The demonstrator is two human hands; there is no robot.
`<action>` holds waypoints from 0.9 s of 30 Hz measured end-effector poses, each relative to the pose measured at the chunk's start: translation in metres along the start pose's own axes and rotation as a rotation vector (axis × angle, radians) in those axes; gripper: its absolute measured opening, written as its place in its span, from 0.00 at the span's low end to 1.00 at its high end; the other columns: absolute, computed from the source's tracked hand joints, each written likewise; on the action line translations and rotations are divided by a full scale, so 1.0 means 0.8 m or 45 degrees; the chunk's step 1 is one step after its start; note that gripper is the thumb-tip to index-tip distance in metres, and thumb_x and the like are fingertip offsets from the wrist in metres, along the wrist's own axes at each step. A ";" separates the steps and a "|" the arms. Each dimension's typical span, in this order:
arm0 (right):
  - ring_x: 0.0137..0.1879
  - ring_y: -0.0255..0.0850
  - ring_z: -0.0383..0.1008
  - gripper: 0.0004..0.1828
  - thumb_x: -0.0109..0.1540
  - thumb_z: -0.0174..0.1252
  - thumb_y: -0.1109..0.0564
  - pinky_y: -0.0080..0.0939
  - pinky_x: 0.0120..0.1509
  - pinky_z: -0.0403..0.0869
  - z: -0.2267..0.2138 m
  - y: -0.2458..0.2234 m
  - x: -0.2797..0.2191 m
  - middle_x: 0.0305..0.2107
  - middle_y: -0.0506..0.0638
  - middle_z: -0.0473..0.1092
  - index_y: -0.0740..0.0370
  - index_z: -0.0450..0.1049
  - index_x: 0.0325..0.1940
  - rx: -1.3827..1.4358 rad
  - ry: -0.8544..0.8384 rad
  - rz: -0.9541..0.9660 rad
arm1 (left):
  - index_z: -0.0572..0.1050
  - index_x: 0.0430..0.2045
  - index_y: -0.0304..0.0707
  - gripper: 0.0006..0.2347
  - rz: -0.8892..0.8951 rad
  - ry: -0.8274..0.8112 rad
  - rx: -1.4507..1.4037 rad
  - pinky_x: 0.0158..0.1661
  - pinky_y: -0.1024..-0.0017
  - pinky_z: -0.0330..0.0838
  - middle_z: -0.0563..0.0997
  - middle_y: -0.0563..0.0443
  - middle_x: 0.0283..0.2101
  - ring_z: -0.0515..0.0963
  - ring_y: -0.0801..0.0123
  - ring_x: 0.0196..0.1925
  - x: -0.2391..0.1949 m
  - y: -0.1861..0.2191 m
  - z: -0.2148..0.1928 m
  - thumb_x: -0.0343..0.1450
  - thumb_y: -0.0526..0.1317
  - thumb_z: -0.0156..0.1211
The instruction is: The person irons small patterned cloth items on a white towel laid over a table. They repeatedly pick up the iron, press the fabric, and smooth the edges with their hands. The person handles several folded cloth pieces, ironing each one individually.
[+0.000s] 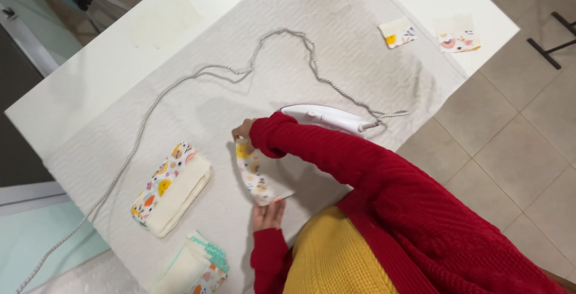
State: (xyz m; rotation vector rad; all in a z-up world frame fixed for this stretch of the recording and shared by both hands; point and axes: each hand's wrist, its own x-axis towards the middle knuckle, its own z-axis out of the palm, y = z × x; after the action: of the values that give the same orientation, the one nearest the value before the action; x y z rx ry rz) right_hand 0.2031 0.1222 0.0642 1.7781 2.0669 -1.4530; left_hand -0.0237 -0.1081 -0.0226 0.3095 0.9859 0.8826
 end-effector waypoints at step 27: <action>0.53 0.47 0.70 0.12 0.57 0.62 0.60 0.46 0.58 0.69 0.184 0.062 -0.223 0.43 0.50 0.71 0.59 0.73 0.44 -0.656 0.692 -0.763 | 0.71 0.49 0.25 0.16 -0.262 -0.018 0.335 0.45 0.64 0.80 0.82 0.34 0.45 0.86 0.56 0.45 -0.013 0.028 0.049 0.69 0.32 0.64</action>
State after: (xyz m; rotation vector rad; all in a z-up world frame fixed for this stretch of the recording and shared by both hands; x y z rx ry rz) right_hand 0.2282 -0.1129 0.0553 1.5057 3.0612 -0.3766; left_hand -0.0054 -0.0960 0.0181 0.4286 1.1010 0.5637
